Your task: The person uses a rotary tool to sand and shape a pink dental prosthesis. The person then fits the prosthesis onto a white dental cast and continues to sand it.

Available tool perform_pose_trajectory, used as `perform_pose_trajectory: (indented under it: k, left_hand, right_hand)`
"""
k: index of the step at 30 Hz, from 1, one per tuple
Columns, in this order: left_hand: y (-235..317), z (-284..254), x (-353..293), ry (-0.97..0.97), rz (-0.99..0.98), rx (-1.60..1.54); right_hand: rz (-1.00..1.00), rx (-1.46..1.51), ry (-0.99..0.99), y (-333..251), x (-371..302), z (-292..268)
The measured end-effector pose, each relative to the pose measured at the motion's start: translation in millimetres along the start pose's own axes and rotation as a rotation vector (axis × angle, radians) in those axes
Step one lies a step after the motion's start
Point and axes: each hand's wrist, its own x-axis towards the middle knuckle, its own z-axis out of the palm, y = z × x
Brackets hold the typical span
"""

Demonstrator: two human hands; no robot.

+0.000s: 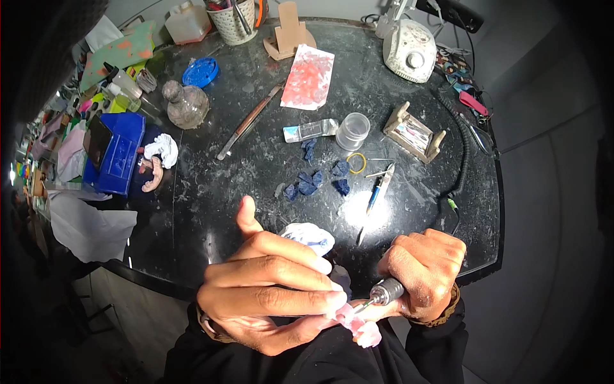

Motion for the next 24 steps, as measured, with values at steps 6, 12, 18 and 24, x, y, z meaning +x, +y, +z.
perform_pose_trajectory:
  k: [6, 12, 18, 24]
  left_hand:
    - [-2.1, -0.8, -0.4, -0.002, 0.037, 0.023]
    - [-4.2, -1.9, -0.6, -0.012, 0.037, 0.031]
    - [-5.5, -0.7, -1.2, -0.001, 0.048, 0.028]
    - [-6.4, -0.2, -0.8, -0.013, 0.045, 0.041]
  right_hand:
    - [-0.040, 0.007, -0.021, 0.3, 4.1, 0.4]
    - [-0.038, 0.031, -0.040, 1.4, 5.3, 1.7]
    - [-0.038, 0.037, -0.048, 1.1, 4.8, 3.4]
    - [-0.051, 0.045, -0.040, 3.6, 3.7, 5.2]
